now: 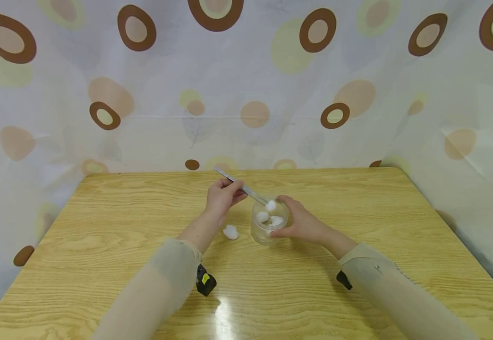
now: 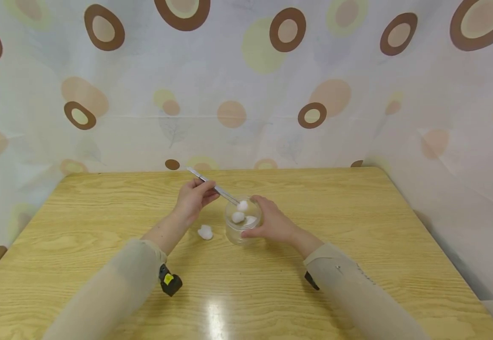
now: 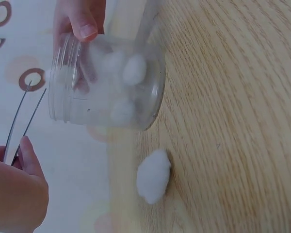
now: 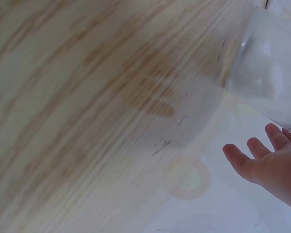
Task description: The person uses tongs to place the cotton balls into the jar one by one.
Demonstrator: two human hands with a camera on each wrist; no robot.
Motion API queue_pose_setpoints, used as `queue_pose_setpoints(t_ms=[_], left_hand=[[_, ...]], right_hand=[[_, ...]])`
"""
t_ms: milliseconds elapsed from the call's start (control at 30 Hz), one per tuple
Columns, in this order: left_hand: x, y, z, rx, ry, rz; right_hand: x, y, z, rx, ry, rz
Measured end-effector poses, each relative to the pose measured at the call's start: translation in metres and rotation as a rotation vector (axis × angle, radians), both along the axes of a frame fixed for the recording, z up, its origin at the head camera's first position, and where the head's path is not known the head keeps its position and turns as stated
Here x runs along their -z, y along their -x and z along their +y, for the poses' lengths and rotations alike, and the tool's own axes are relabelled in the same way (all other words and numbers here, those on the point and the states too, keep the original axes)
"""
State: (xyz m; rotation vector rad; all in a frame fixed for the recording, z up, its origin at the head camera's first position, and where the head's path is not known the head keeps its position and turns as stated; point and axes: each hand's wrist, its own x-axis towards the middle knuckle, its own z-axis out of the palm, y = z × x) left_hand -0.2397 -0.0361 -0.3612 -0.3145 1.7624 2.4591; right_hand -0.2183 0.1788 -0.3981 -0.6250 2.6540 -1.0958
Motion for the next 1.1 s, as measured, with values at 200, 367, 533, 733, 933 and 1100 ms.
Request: queue_pose_setpoints(t_ms=[200, 367, 533, 733, 933, 1100], left_hand=[[-0.001, -0.001, -0.004, -0.018, 0.000, 0.020], [0.001, 0.000, -0.015, -0.029, 0.019, 0.024], [0.004, 0.000, -0.030, -0.051, 0.031, 0.018], [0.011, -0.003, -0.047, -0.043, 0.085, 0.014], [0.019, -0.005, -0.060, -0.048, 0.121, 0.003], [0.023, -0.008, -0.068, -0.057, 0.133, -0.014]], right_hand=[[-0.002, -0.001, -0.001, -0.005, -0.028, 0.005], [-0.003, -0.001, -0.001, -0.004, -0.039, 0.001], [-0.003, -0.002, -0.001, -0.007, -0.044, -0.001], [-0.003, -0.001, -0.002, -0.012, -0.029, -0.010], [-0.002, -0.001, -0.002, -0.013, -0.025, -0.010], [-0.002, -0.002, -0.002, -0.010, -0.023, -0.017]])
